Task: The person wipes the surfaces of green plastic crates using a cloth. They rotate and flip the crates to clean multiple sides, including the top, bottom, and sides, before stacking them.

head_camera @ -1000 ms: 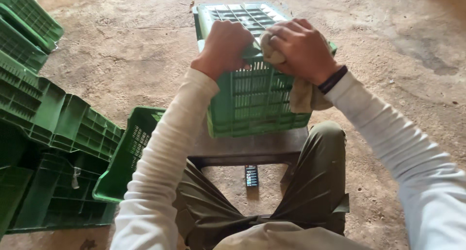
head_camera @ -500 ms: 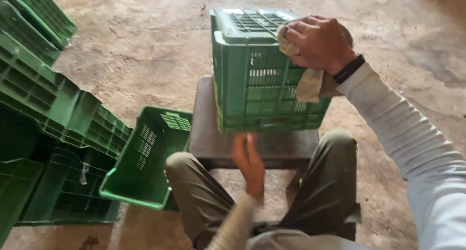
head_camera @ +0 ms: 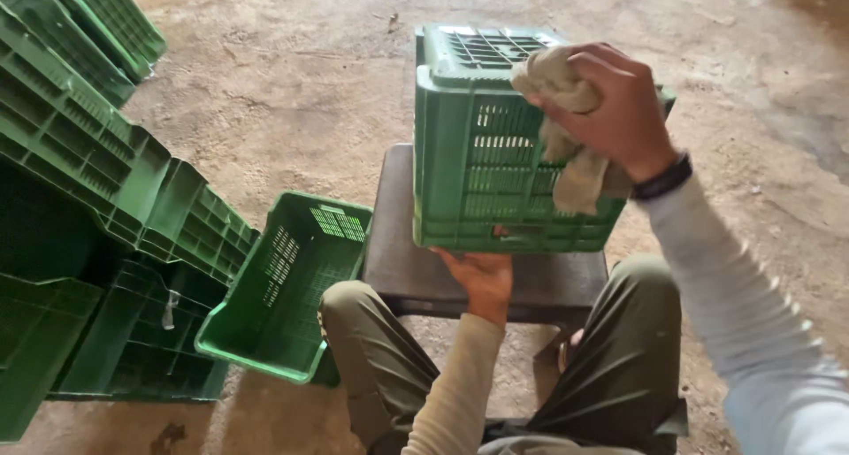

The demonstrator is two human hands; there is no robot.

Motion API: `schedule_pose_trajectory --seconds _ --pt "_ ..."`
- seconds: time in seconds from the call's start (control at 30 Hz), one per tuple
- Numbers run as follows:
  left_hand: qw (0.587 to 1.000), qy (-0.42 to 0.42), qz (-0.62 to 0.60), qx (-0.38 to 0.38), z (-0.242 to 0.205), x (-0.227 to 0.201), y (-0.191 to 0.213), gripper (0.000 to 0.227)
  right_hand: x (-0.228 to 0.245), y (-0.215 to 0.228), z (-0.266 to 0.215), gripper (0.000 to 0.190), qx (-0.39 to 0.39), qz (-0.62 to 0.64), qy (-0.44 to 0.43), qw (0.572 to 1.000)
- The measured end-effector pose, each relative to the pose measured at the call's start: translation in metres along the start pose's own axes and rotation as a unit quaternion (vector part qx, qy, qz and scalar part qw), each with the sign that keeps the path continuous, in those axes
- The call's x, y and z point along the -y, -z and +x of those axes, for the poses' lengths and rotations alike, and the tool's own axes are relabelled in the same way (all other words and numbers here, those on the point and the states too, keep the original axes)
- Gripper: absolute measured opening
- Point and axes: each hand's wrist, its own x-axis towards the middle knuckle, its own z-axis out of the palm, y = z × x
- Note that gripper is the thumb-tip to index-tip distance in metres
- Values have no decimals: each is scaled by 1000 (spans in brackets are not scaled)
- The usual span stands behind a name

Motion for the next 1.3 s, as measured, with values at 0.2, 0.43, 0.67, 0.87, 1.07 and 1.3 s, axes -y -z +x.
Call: schedule_pose_trajectory --seconds 0.2,0.43,0.67,0.87,1.07,1.3 --pt "999 2 42 15 28 15 -24 88 31 -60 25 50 -138 84 -66 985" --pt "999 29 17 23 42 16 -15 90 40 -141 34 50 -69 -159 -53 984" --pt "998 37 49 -24 67 11 -32 78 92 -148 -27 30 27 -123 -52 991" --pt "998 24 54 17 55 16 -28 62 96 -121 -28 37 16 -70 -54 996" --pt "997 79 24 -5 57 18 -5 56 35 -134 28 32 -106 -120 -69 985" --pt "992 38 17 123 17 4 -10 69 29 -139 47 43 -142 -109 -151 972"
